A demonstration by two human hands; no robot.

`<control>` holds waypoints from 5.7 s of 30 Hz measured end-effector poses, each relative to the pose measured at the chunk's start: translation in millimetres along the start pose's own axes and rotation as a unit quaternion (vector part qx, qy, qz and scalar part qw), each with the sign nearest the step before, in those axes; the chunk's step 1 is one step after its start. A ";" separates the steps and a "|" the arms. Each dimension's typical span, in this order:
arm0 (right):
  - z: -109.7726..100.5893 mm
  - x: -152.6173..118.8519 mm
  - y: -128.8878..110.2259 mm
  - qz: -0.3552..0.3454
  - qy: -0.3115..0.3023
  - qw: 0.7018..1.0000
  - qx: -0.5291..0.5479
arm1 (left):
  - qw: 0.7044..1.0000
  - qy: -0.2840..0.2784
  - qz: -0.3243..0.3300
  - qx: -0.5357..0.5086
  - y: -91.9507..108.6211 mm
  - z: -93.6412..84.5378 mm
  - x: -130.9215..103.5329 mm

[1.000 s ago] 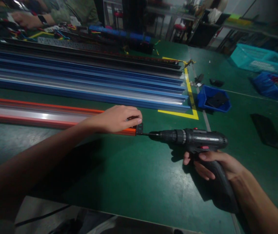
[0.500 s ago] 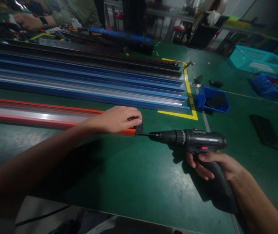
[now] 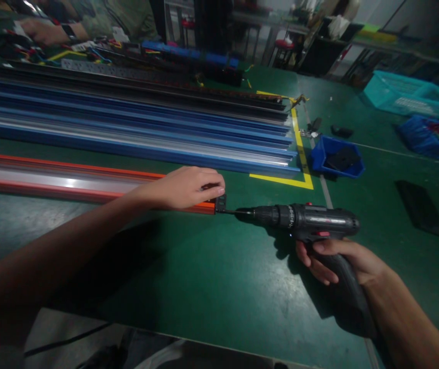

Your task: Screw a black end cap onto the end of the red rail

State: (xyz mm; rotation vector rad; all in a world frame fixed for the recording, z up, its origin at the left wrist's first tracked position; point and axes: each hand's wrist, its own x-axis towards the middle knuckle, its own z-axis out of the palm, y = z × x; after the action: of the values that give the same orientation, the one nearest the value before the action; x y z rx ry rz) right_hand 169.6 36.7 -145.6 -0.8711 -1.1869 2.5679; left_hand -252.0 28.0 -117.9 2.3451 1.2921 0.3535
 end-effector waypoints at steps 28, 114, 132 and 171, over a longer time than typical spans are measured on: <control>2.1 2.6 -0.6 -0.004 0.001 1.000 0.012 | 1.000 0.002 0.001 0.005 -0.1 0.0 0.5; 3.9 1.2 -2.7 -0.006 0.001 1.000 0.025 | 1.000 -0.005 -0.006 0.001 1.4 -0.2 0.5; -1.6 3.1 0.9 -0.010 -0.013 1.000 0.025 | 1.000 0.001 0.000 0.003 -0.1 0.2 0.7; 3.4 1.4 -2.9 -0.014 0.010 1.000 0.025 | 1.000 -0.002 0.000 0.002 1.4 -0.4 0.5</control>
State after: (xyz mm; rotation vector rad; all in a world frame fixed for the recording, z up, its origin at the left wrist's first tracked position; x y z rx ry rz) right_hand 166.2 37.1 -142.3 -0.8606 -1.1164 2.5485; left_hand -250.9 27.9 -116.8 2.3482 1.2936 0.3463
